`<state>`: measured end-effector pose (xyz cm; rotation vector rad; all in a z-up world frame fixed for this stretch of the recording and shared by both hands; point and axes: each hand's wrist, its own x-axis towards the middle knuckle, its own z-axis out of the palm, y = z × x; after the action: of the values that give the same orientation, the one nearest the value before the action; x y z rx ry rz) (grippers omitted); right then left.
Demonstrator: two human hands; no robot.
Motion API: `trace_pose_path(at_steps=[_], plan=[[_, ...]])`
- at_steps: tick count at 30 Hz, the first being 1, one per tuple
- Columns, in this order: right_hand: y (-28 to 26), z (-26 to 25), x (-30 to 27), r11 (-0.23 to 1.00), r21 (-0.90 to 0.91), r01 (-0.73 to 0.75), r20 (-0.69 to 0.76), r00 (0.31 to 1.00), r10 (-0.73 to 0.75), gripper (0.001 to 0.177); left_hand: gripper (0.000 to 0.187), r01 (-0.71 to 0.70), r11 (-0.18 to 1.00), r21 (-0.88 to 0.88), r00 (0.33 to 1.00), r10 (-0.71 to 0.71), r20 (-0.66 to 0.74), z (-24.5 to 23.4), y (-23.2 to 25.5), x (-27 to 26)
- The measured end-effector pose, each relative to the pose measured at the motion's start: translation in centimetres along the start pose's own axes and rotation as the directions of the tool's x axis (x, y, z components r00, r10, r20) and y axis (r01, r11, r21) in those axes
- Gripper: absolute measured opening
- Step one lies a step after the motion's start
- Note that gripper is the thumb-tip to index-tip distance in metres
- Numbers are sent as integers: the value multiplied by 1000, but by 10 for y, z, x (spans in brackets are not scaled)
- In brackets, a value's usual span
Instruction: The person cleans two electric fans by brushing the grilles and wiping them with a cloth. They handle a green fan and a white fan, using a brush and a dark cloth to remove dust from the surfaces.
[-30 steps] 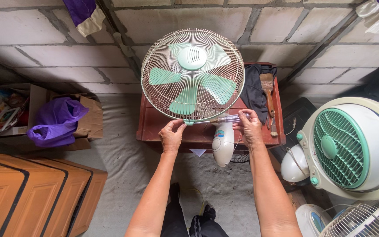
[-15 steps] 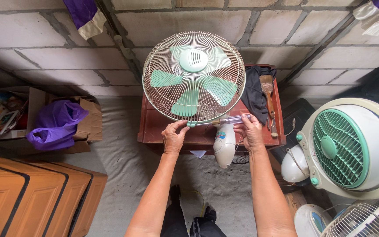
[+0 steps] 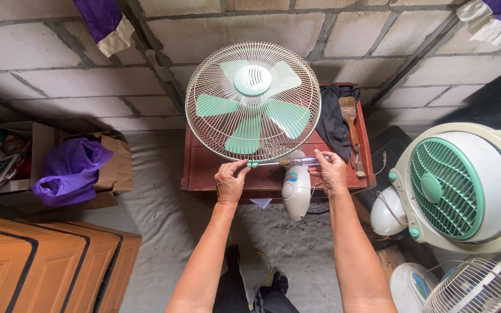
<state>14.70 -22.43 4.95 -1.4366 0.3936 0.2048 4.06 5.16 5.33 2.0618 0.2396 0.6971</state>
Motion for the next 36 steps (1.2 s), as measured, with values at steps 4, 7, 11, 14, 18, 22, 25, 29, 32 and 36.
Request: trace_pose_path(at_steps=[4,7,11,14,18,22,25,29,32,36], plan=[[-4,-13,-1,995,78,-62,152,987,50,36,26,-8,1000,-11,1000,8,8,-1,0,2],[-4,-23,0,994,100,-33,234,972,8,41,26,-35,999,5,999,35,16,-1,0,2],[2,-19,8,997,76,-33,189,982,18,35,26,-59,998,14,998,59,7,-2,-2,4],[7,-17,7,998,36,-49,133,990,44,33,26,-60,998,11,998,60,6,-1,-2,2],[5,-11,1,993,107,43,113,992,-55,30,26,-71,997,16,997,70,15,-1,-1,2],[3,-10,2,996,-11,86,95,992,-85,37,27,-74,997,22,997,74,14,-1,-2,3],[3,-12,7,983,-183,21,51,999,-12,47,27,-79,997,24,997,78,8,0,-4,4],[-2,-17,7,926,-377,25,90,996,10,59,28,-79,997,18,997,79,11,1,-6,3],[-12,-22,-2,770,-540,340,265,937,-228,72,28,-69,997,18,998,69,13,0,-6,2],[-24,-22,-14,661,-531,530,358,848,-392,64,28,-65,998,26,998,65,8,2,-5,2]])
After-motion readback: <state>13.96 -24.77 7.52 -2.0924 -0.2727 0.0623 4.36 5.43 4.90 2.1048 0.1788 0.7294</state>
